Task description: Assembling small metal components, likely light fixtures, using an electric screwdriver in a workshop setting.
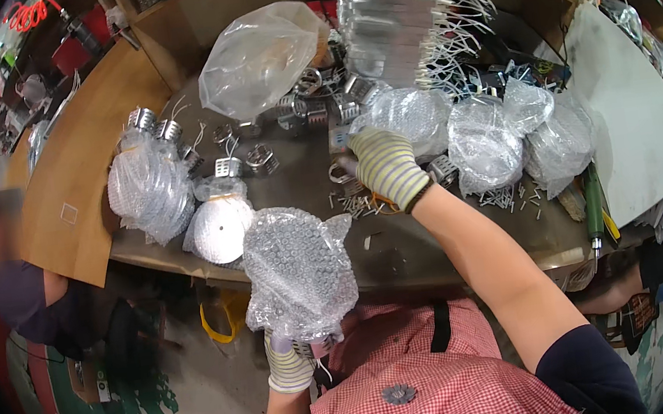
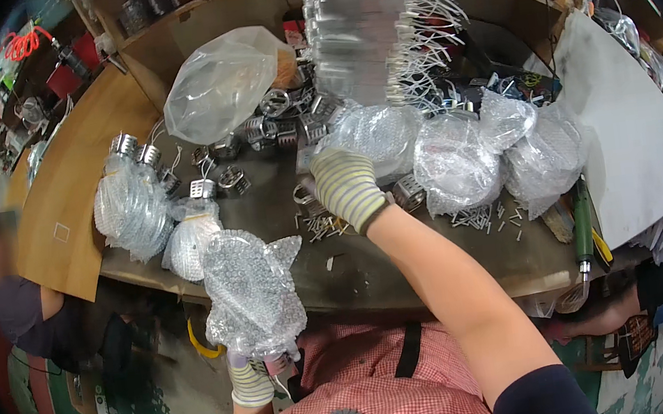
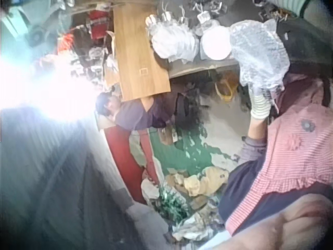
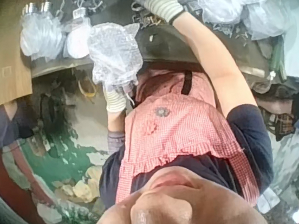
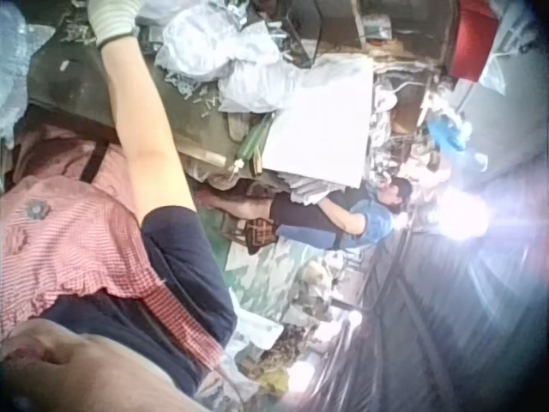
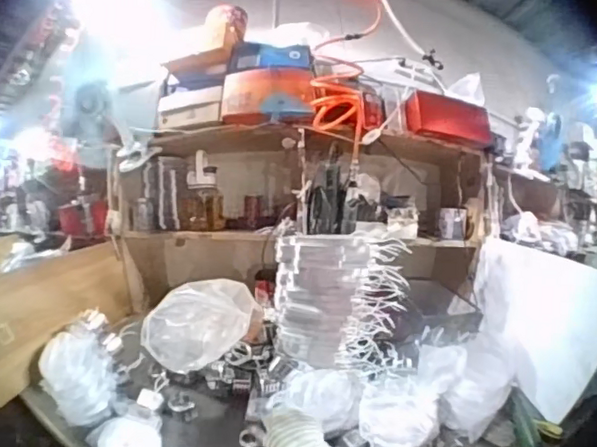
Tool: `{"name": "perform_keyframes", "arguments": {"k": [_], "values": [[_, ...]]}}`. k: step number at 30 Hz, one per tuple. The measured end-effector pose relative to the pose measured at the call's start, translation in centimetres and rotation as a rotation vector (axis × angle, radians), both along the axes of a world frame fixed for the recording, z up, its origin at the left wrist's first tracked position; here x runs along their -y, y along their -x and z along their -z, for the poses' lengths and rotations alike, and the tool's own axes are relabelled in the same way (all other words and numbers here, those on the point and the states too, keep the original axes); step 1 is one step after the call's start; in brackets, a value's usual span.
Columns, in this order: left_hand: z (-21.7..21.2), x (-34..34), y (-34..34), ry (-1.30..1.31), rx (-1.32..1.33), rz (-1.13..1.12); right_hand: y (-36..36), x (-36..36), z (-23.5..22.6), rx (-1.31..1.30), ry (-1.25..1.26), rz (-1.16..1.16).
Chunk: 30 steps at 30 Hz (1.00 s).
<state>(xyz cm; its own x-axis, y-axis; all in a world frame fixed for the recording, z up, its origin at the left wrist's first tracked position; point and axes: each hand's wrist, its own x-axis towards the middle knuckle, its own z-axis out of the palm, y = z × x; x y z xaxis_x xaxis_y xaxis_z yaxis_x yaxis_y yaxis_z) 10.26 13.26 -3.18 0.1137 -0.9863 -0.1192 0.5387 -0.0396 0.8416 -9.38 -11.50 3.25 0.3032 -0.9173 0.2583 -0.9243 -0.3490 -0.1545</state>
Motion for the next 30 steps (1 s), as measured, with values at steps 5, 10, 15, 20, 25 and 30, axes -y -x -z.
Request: {"name": "perform_keyframes", "arguments": {"k": [5,10,15,20,25,30], "values": [[3.1,-0.7,-1.1,0.152,-0.083,0.064,1.5,1.3,-0.6,0.411,0.523,-0.107],[1.9,1.6,-0.6,0.159,-0.138,0.229,0.2,-6.9,-2.7,0.820,0.157,-0.245],[2.3,2.0,0.5,0.082,-0.094,0.100,1.6,-14.1,-5.0,0.567,0.318,-0.513],[1.6,2.2,1.6,0.007,0.012,0.050,-1.5,-16.0,-1.1,0.452,0.247,-0.828],[-2.7,2.1,3.0,-0.170,0.099,0.059,2.1,-16.5,-2.9,0.792,0.002,-0.893],[-3.4,3.0,2.4,-0.147,-0.539,0.330,4.6,-16.4,-3.5,1.094,-0.771,-0.230]]}}
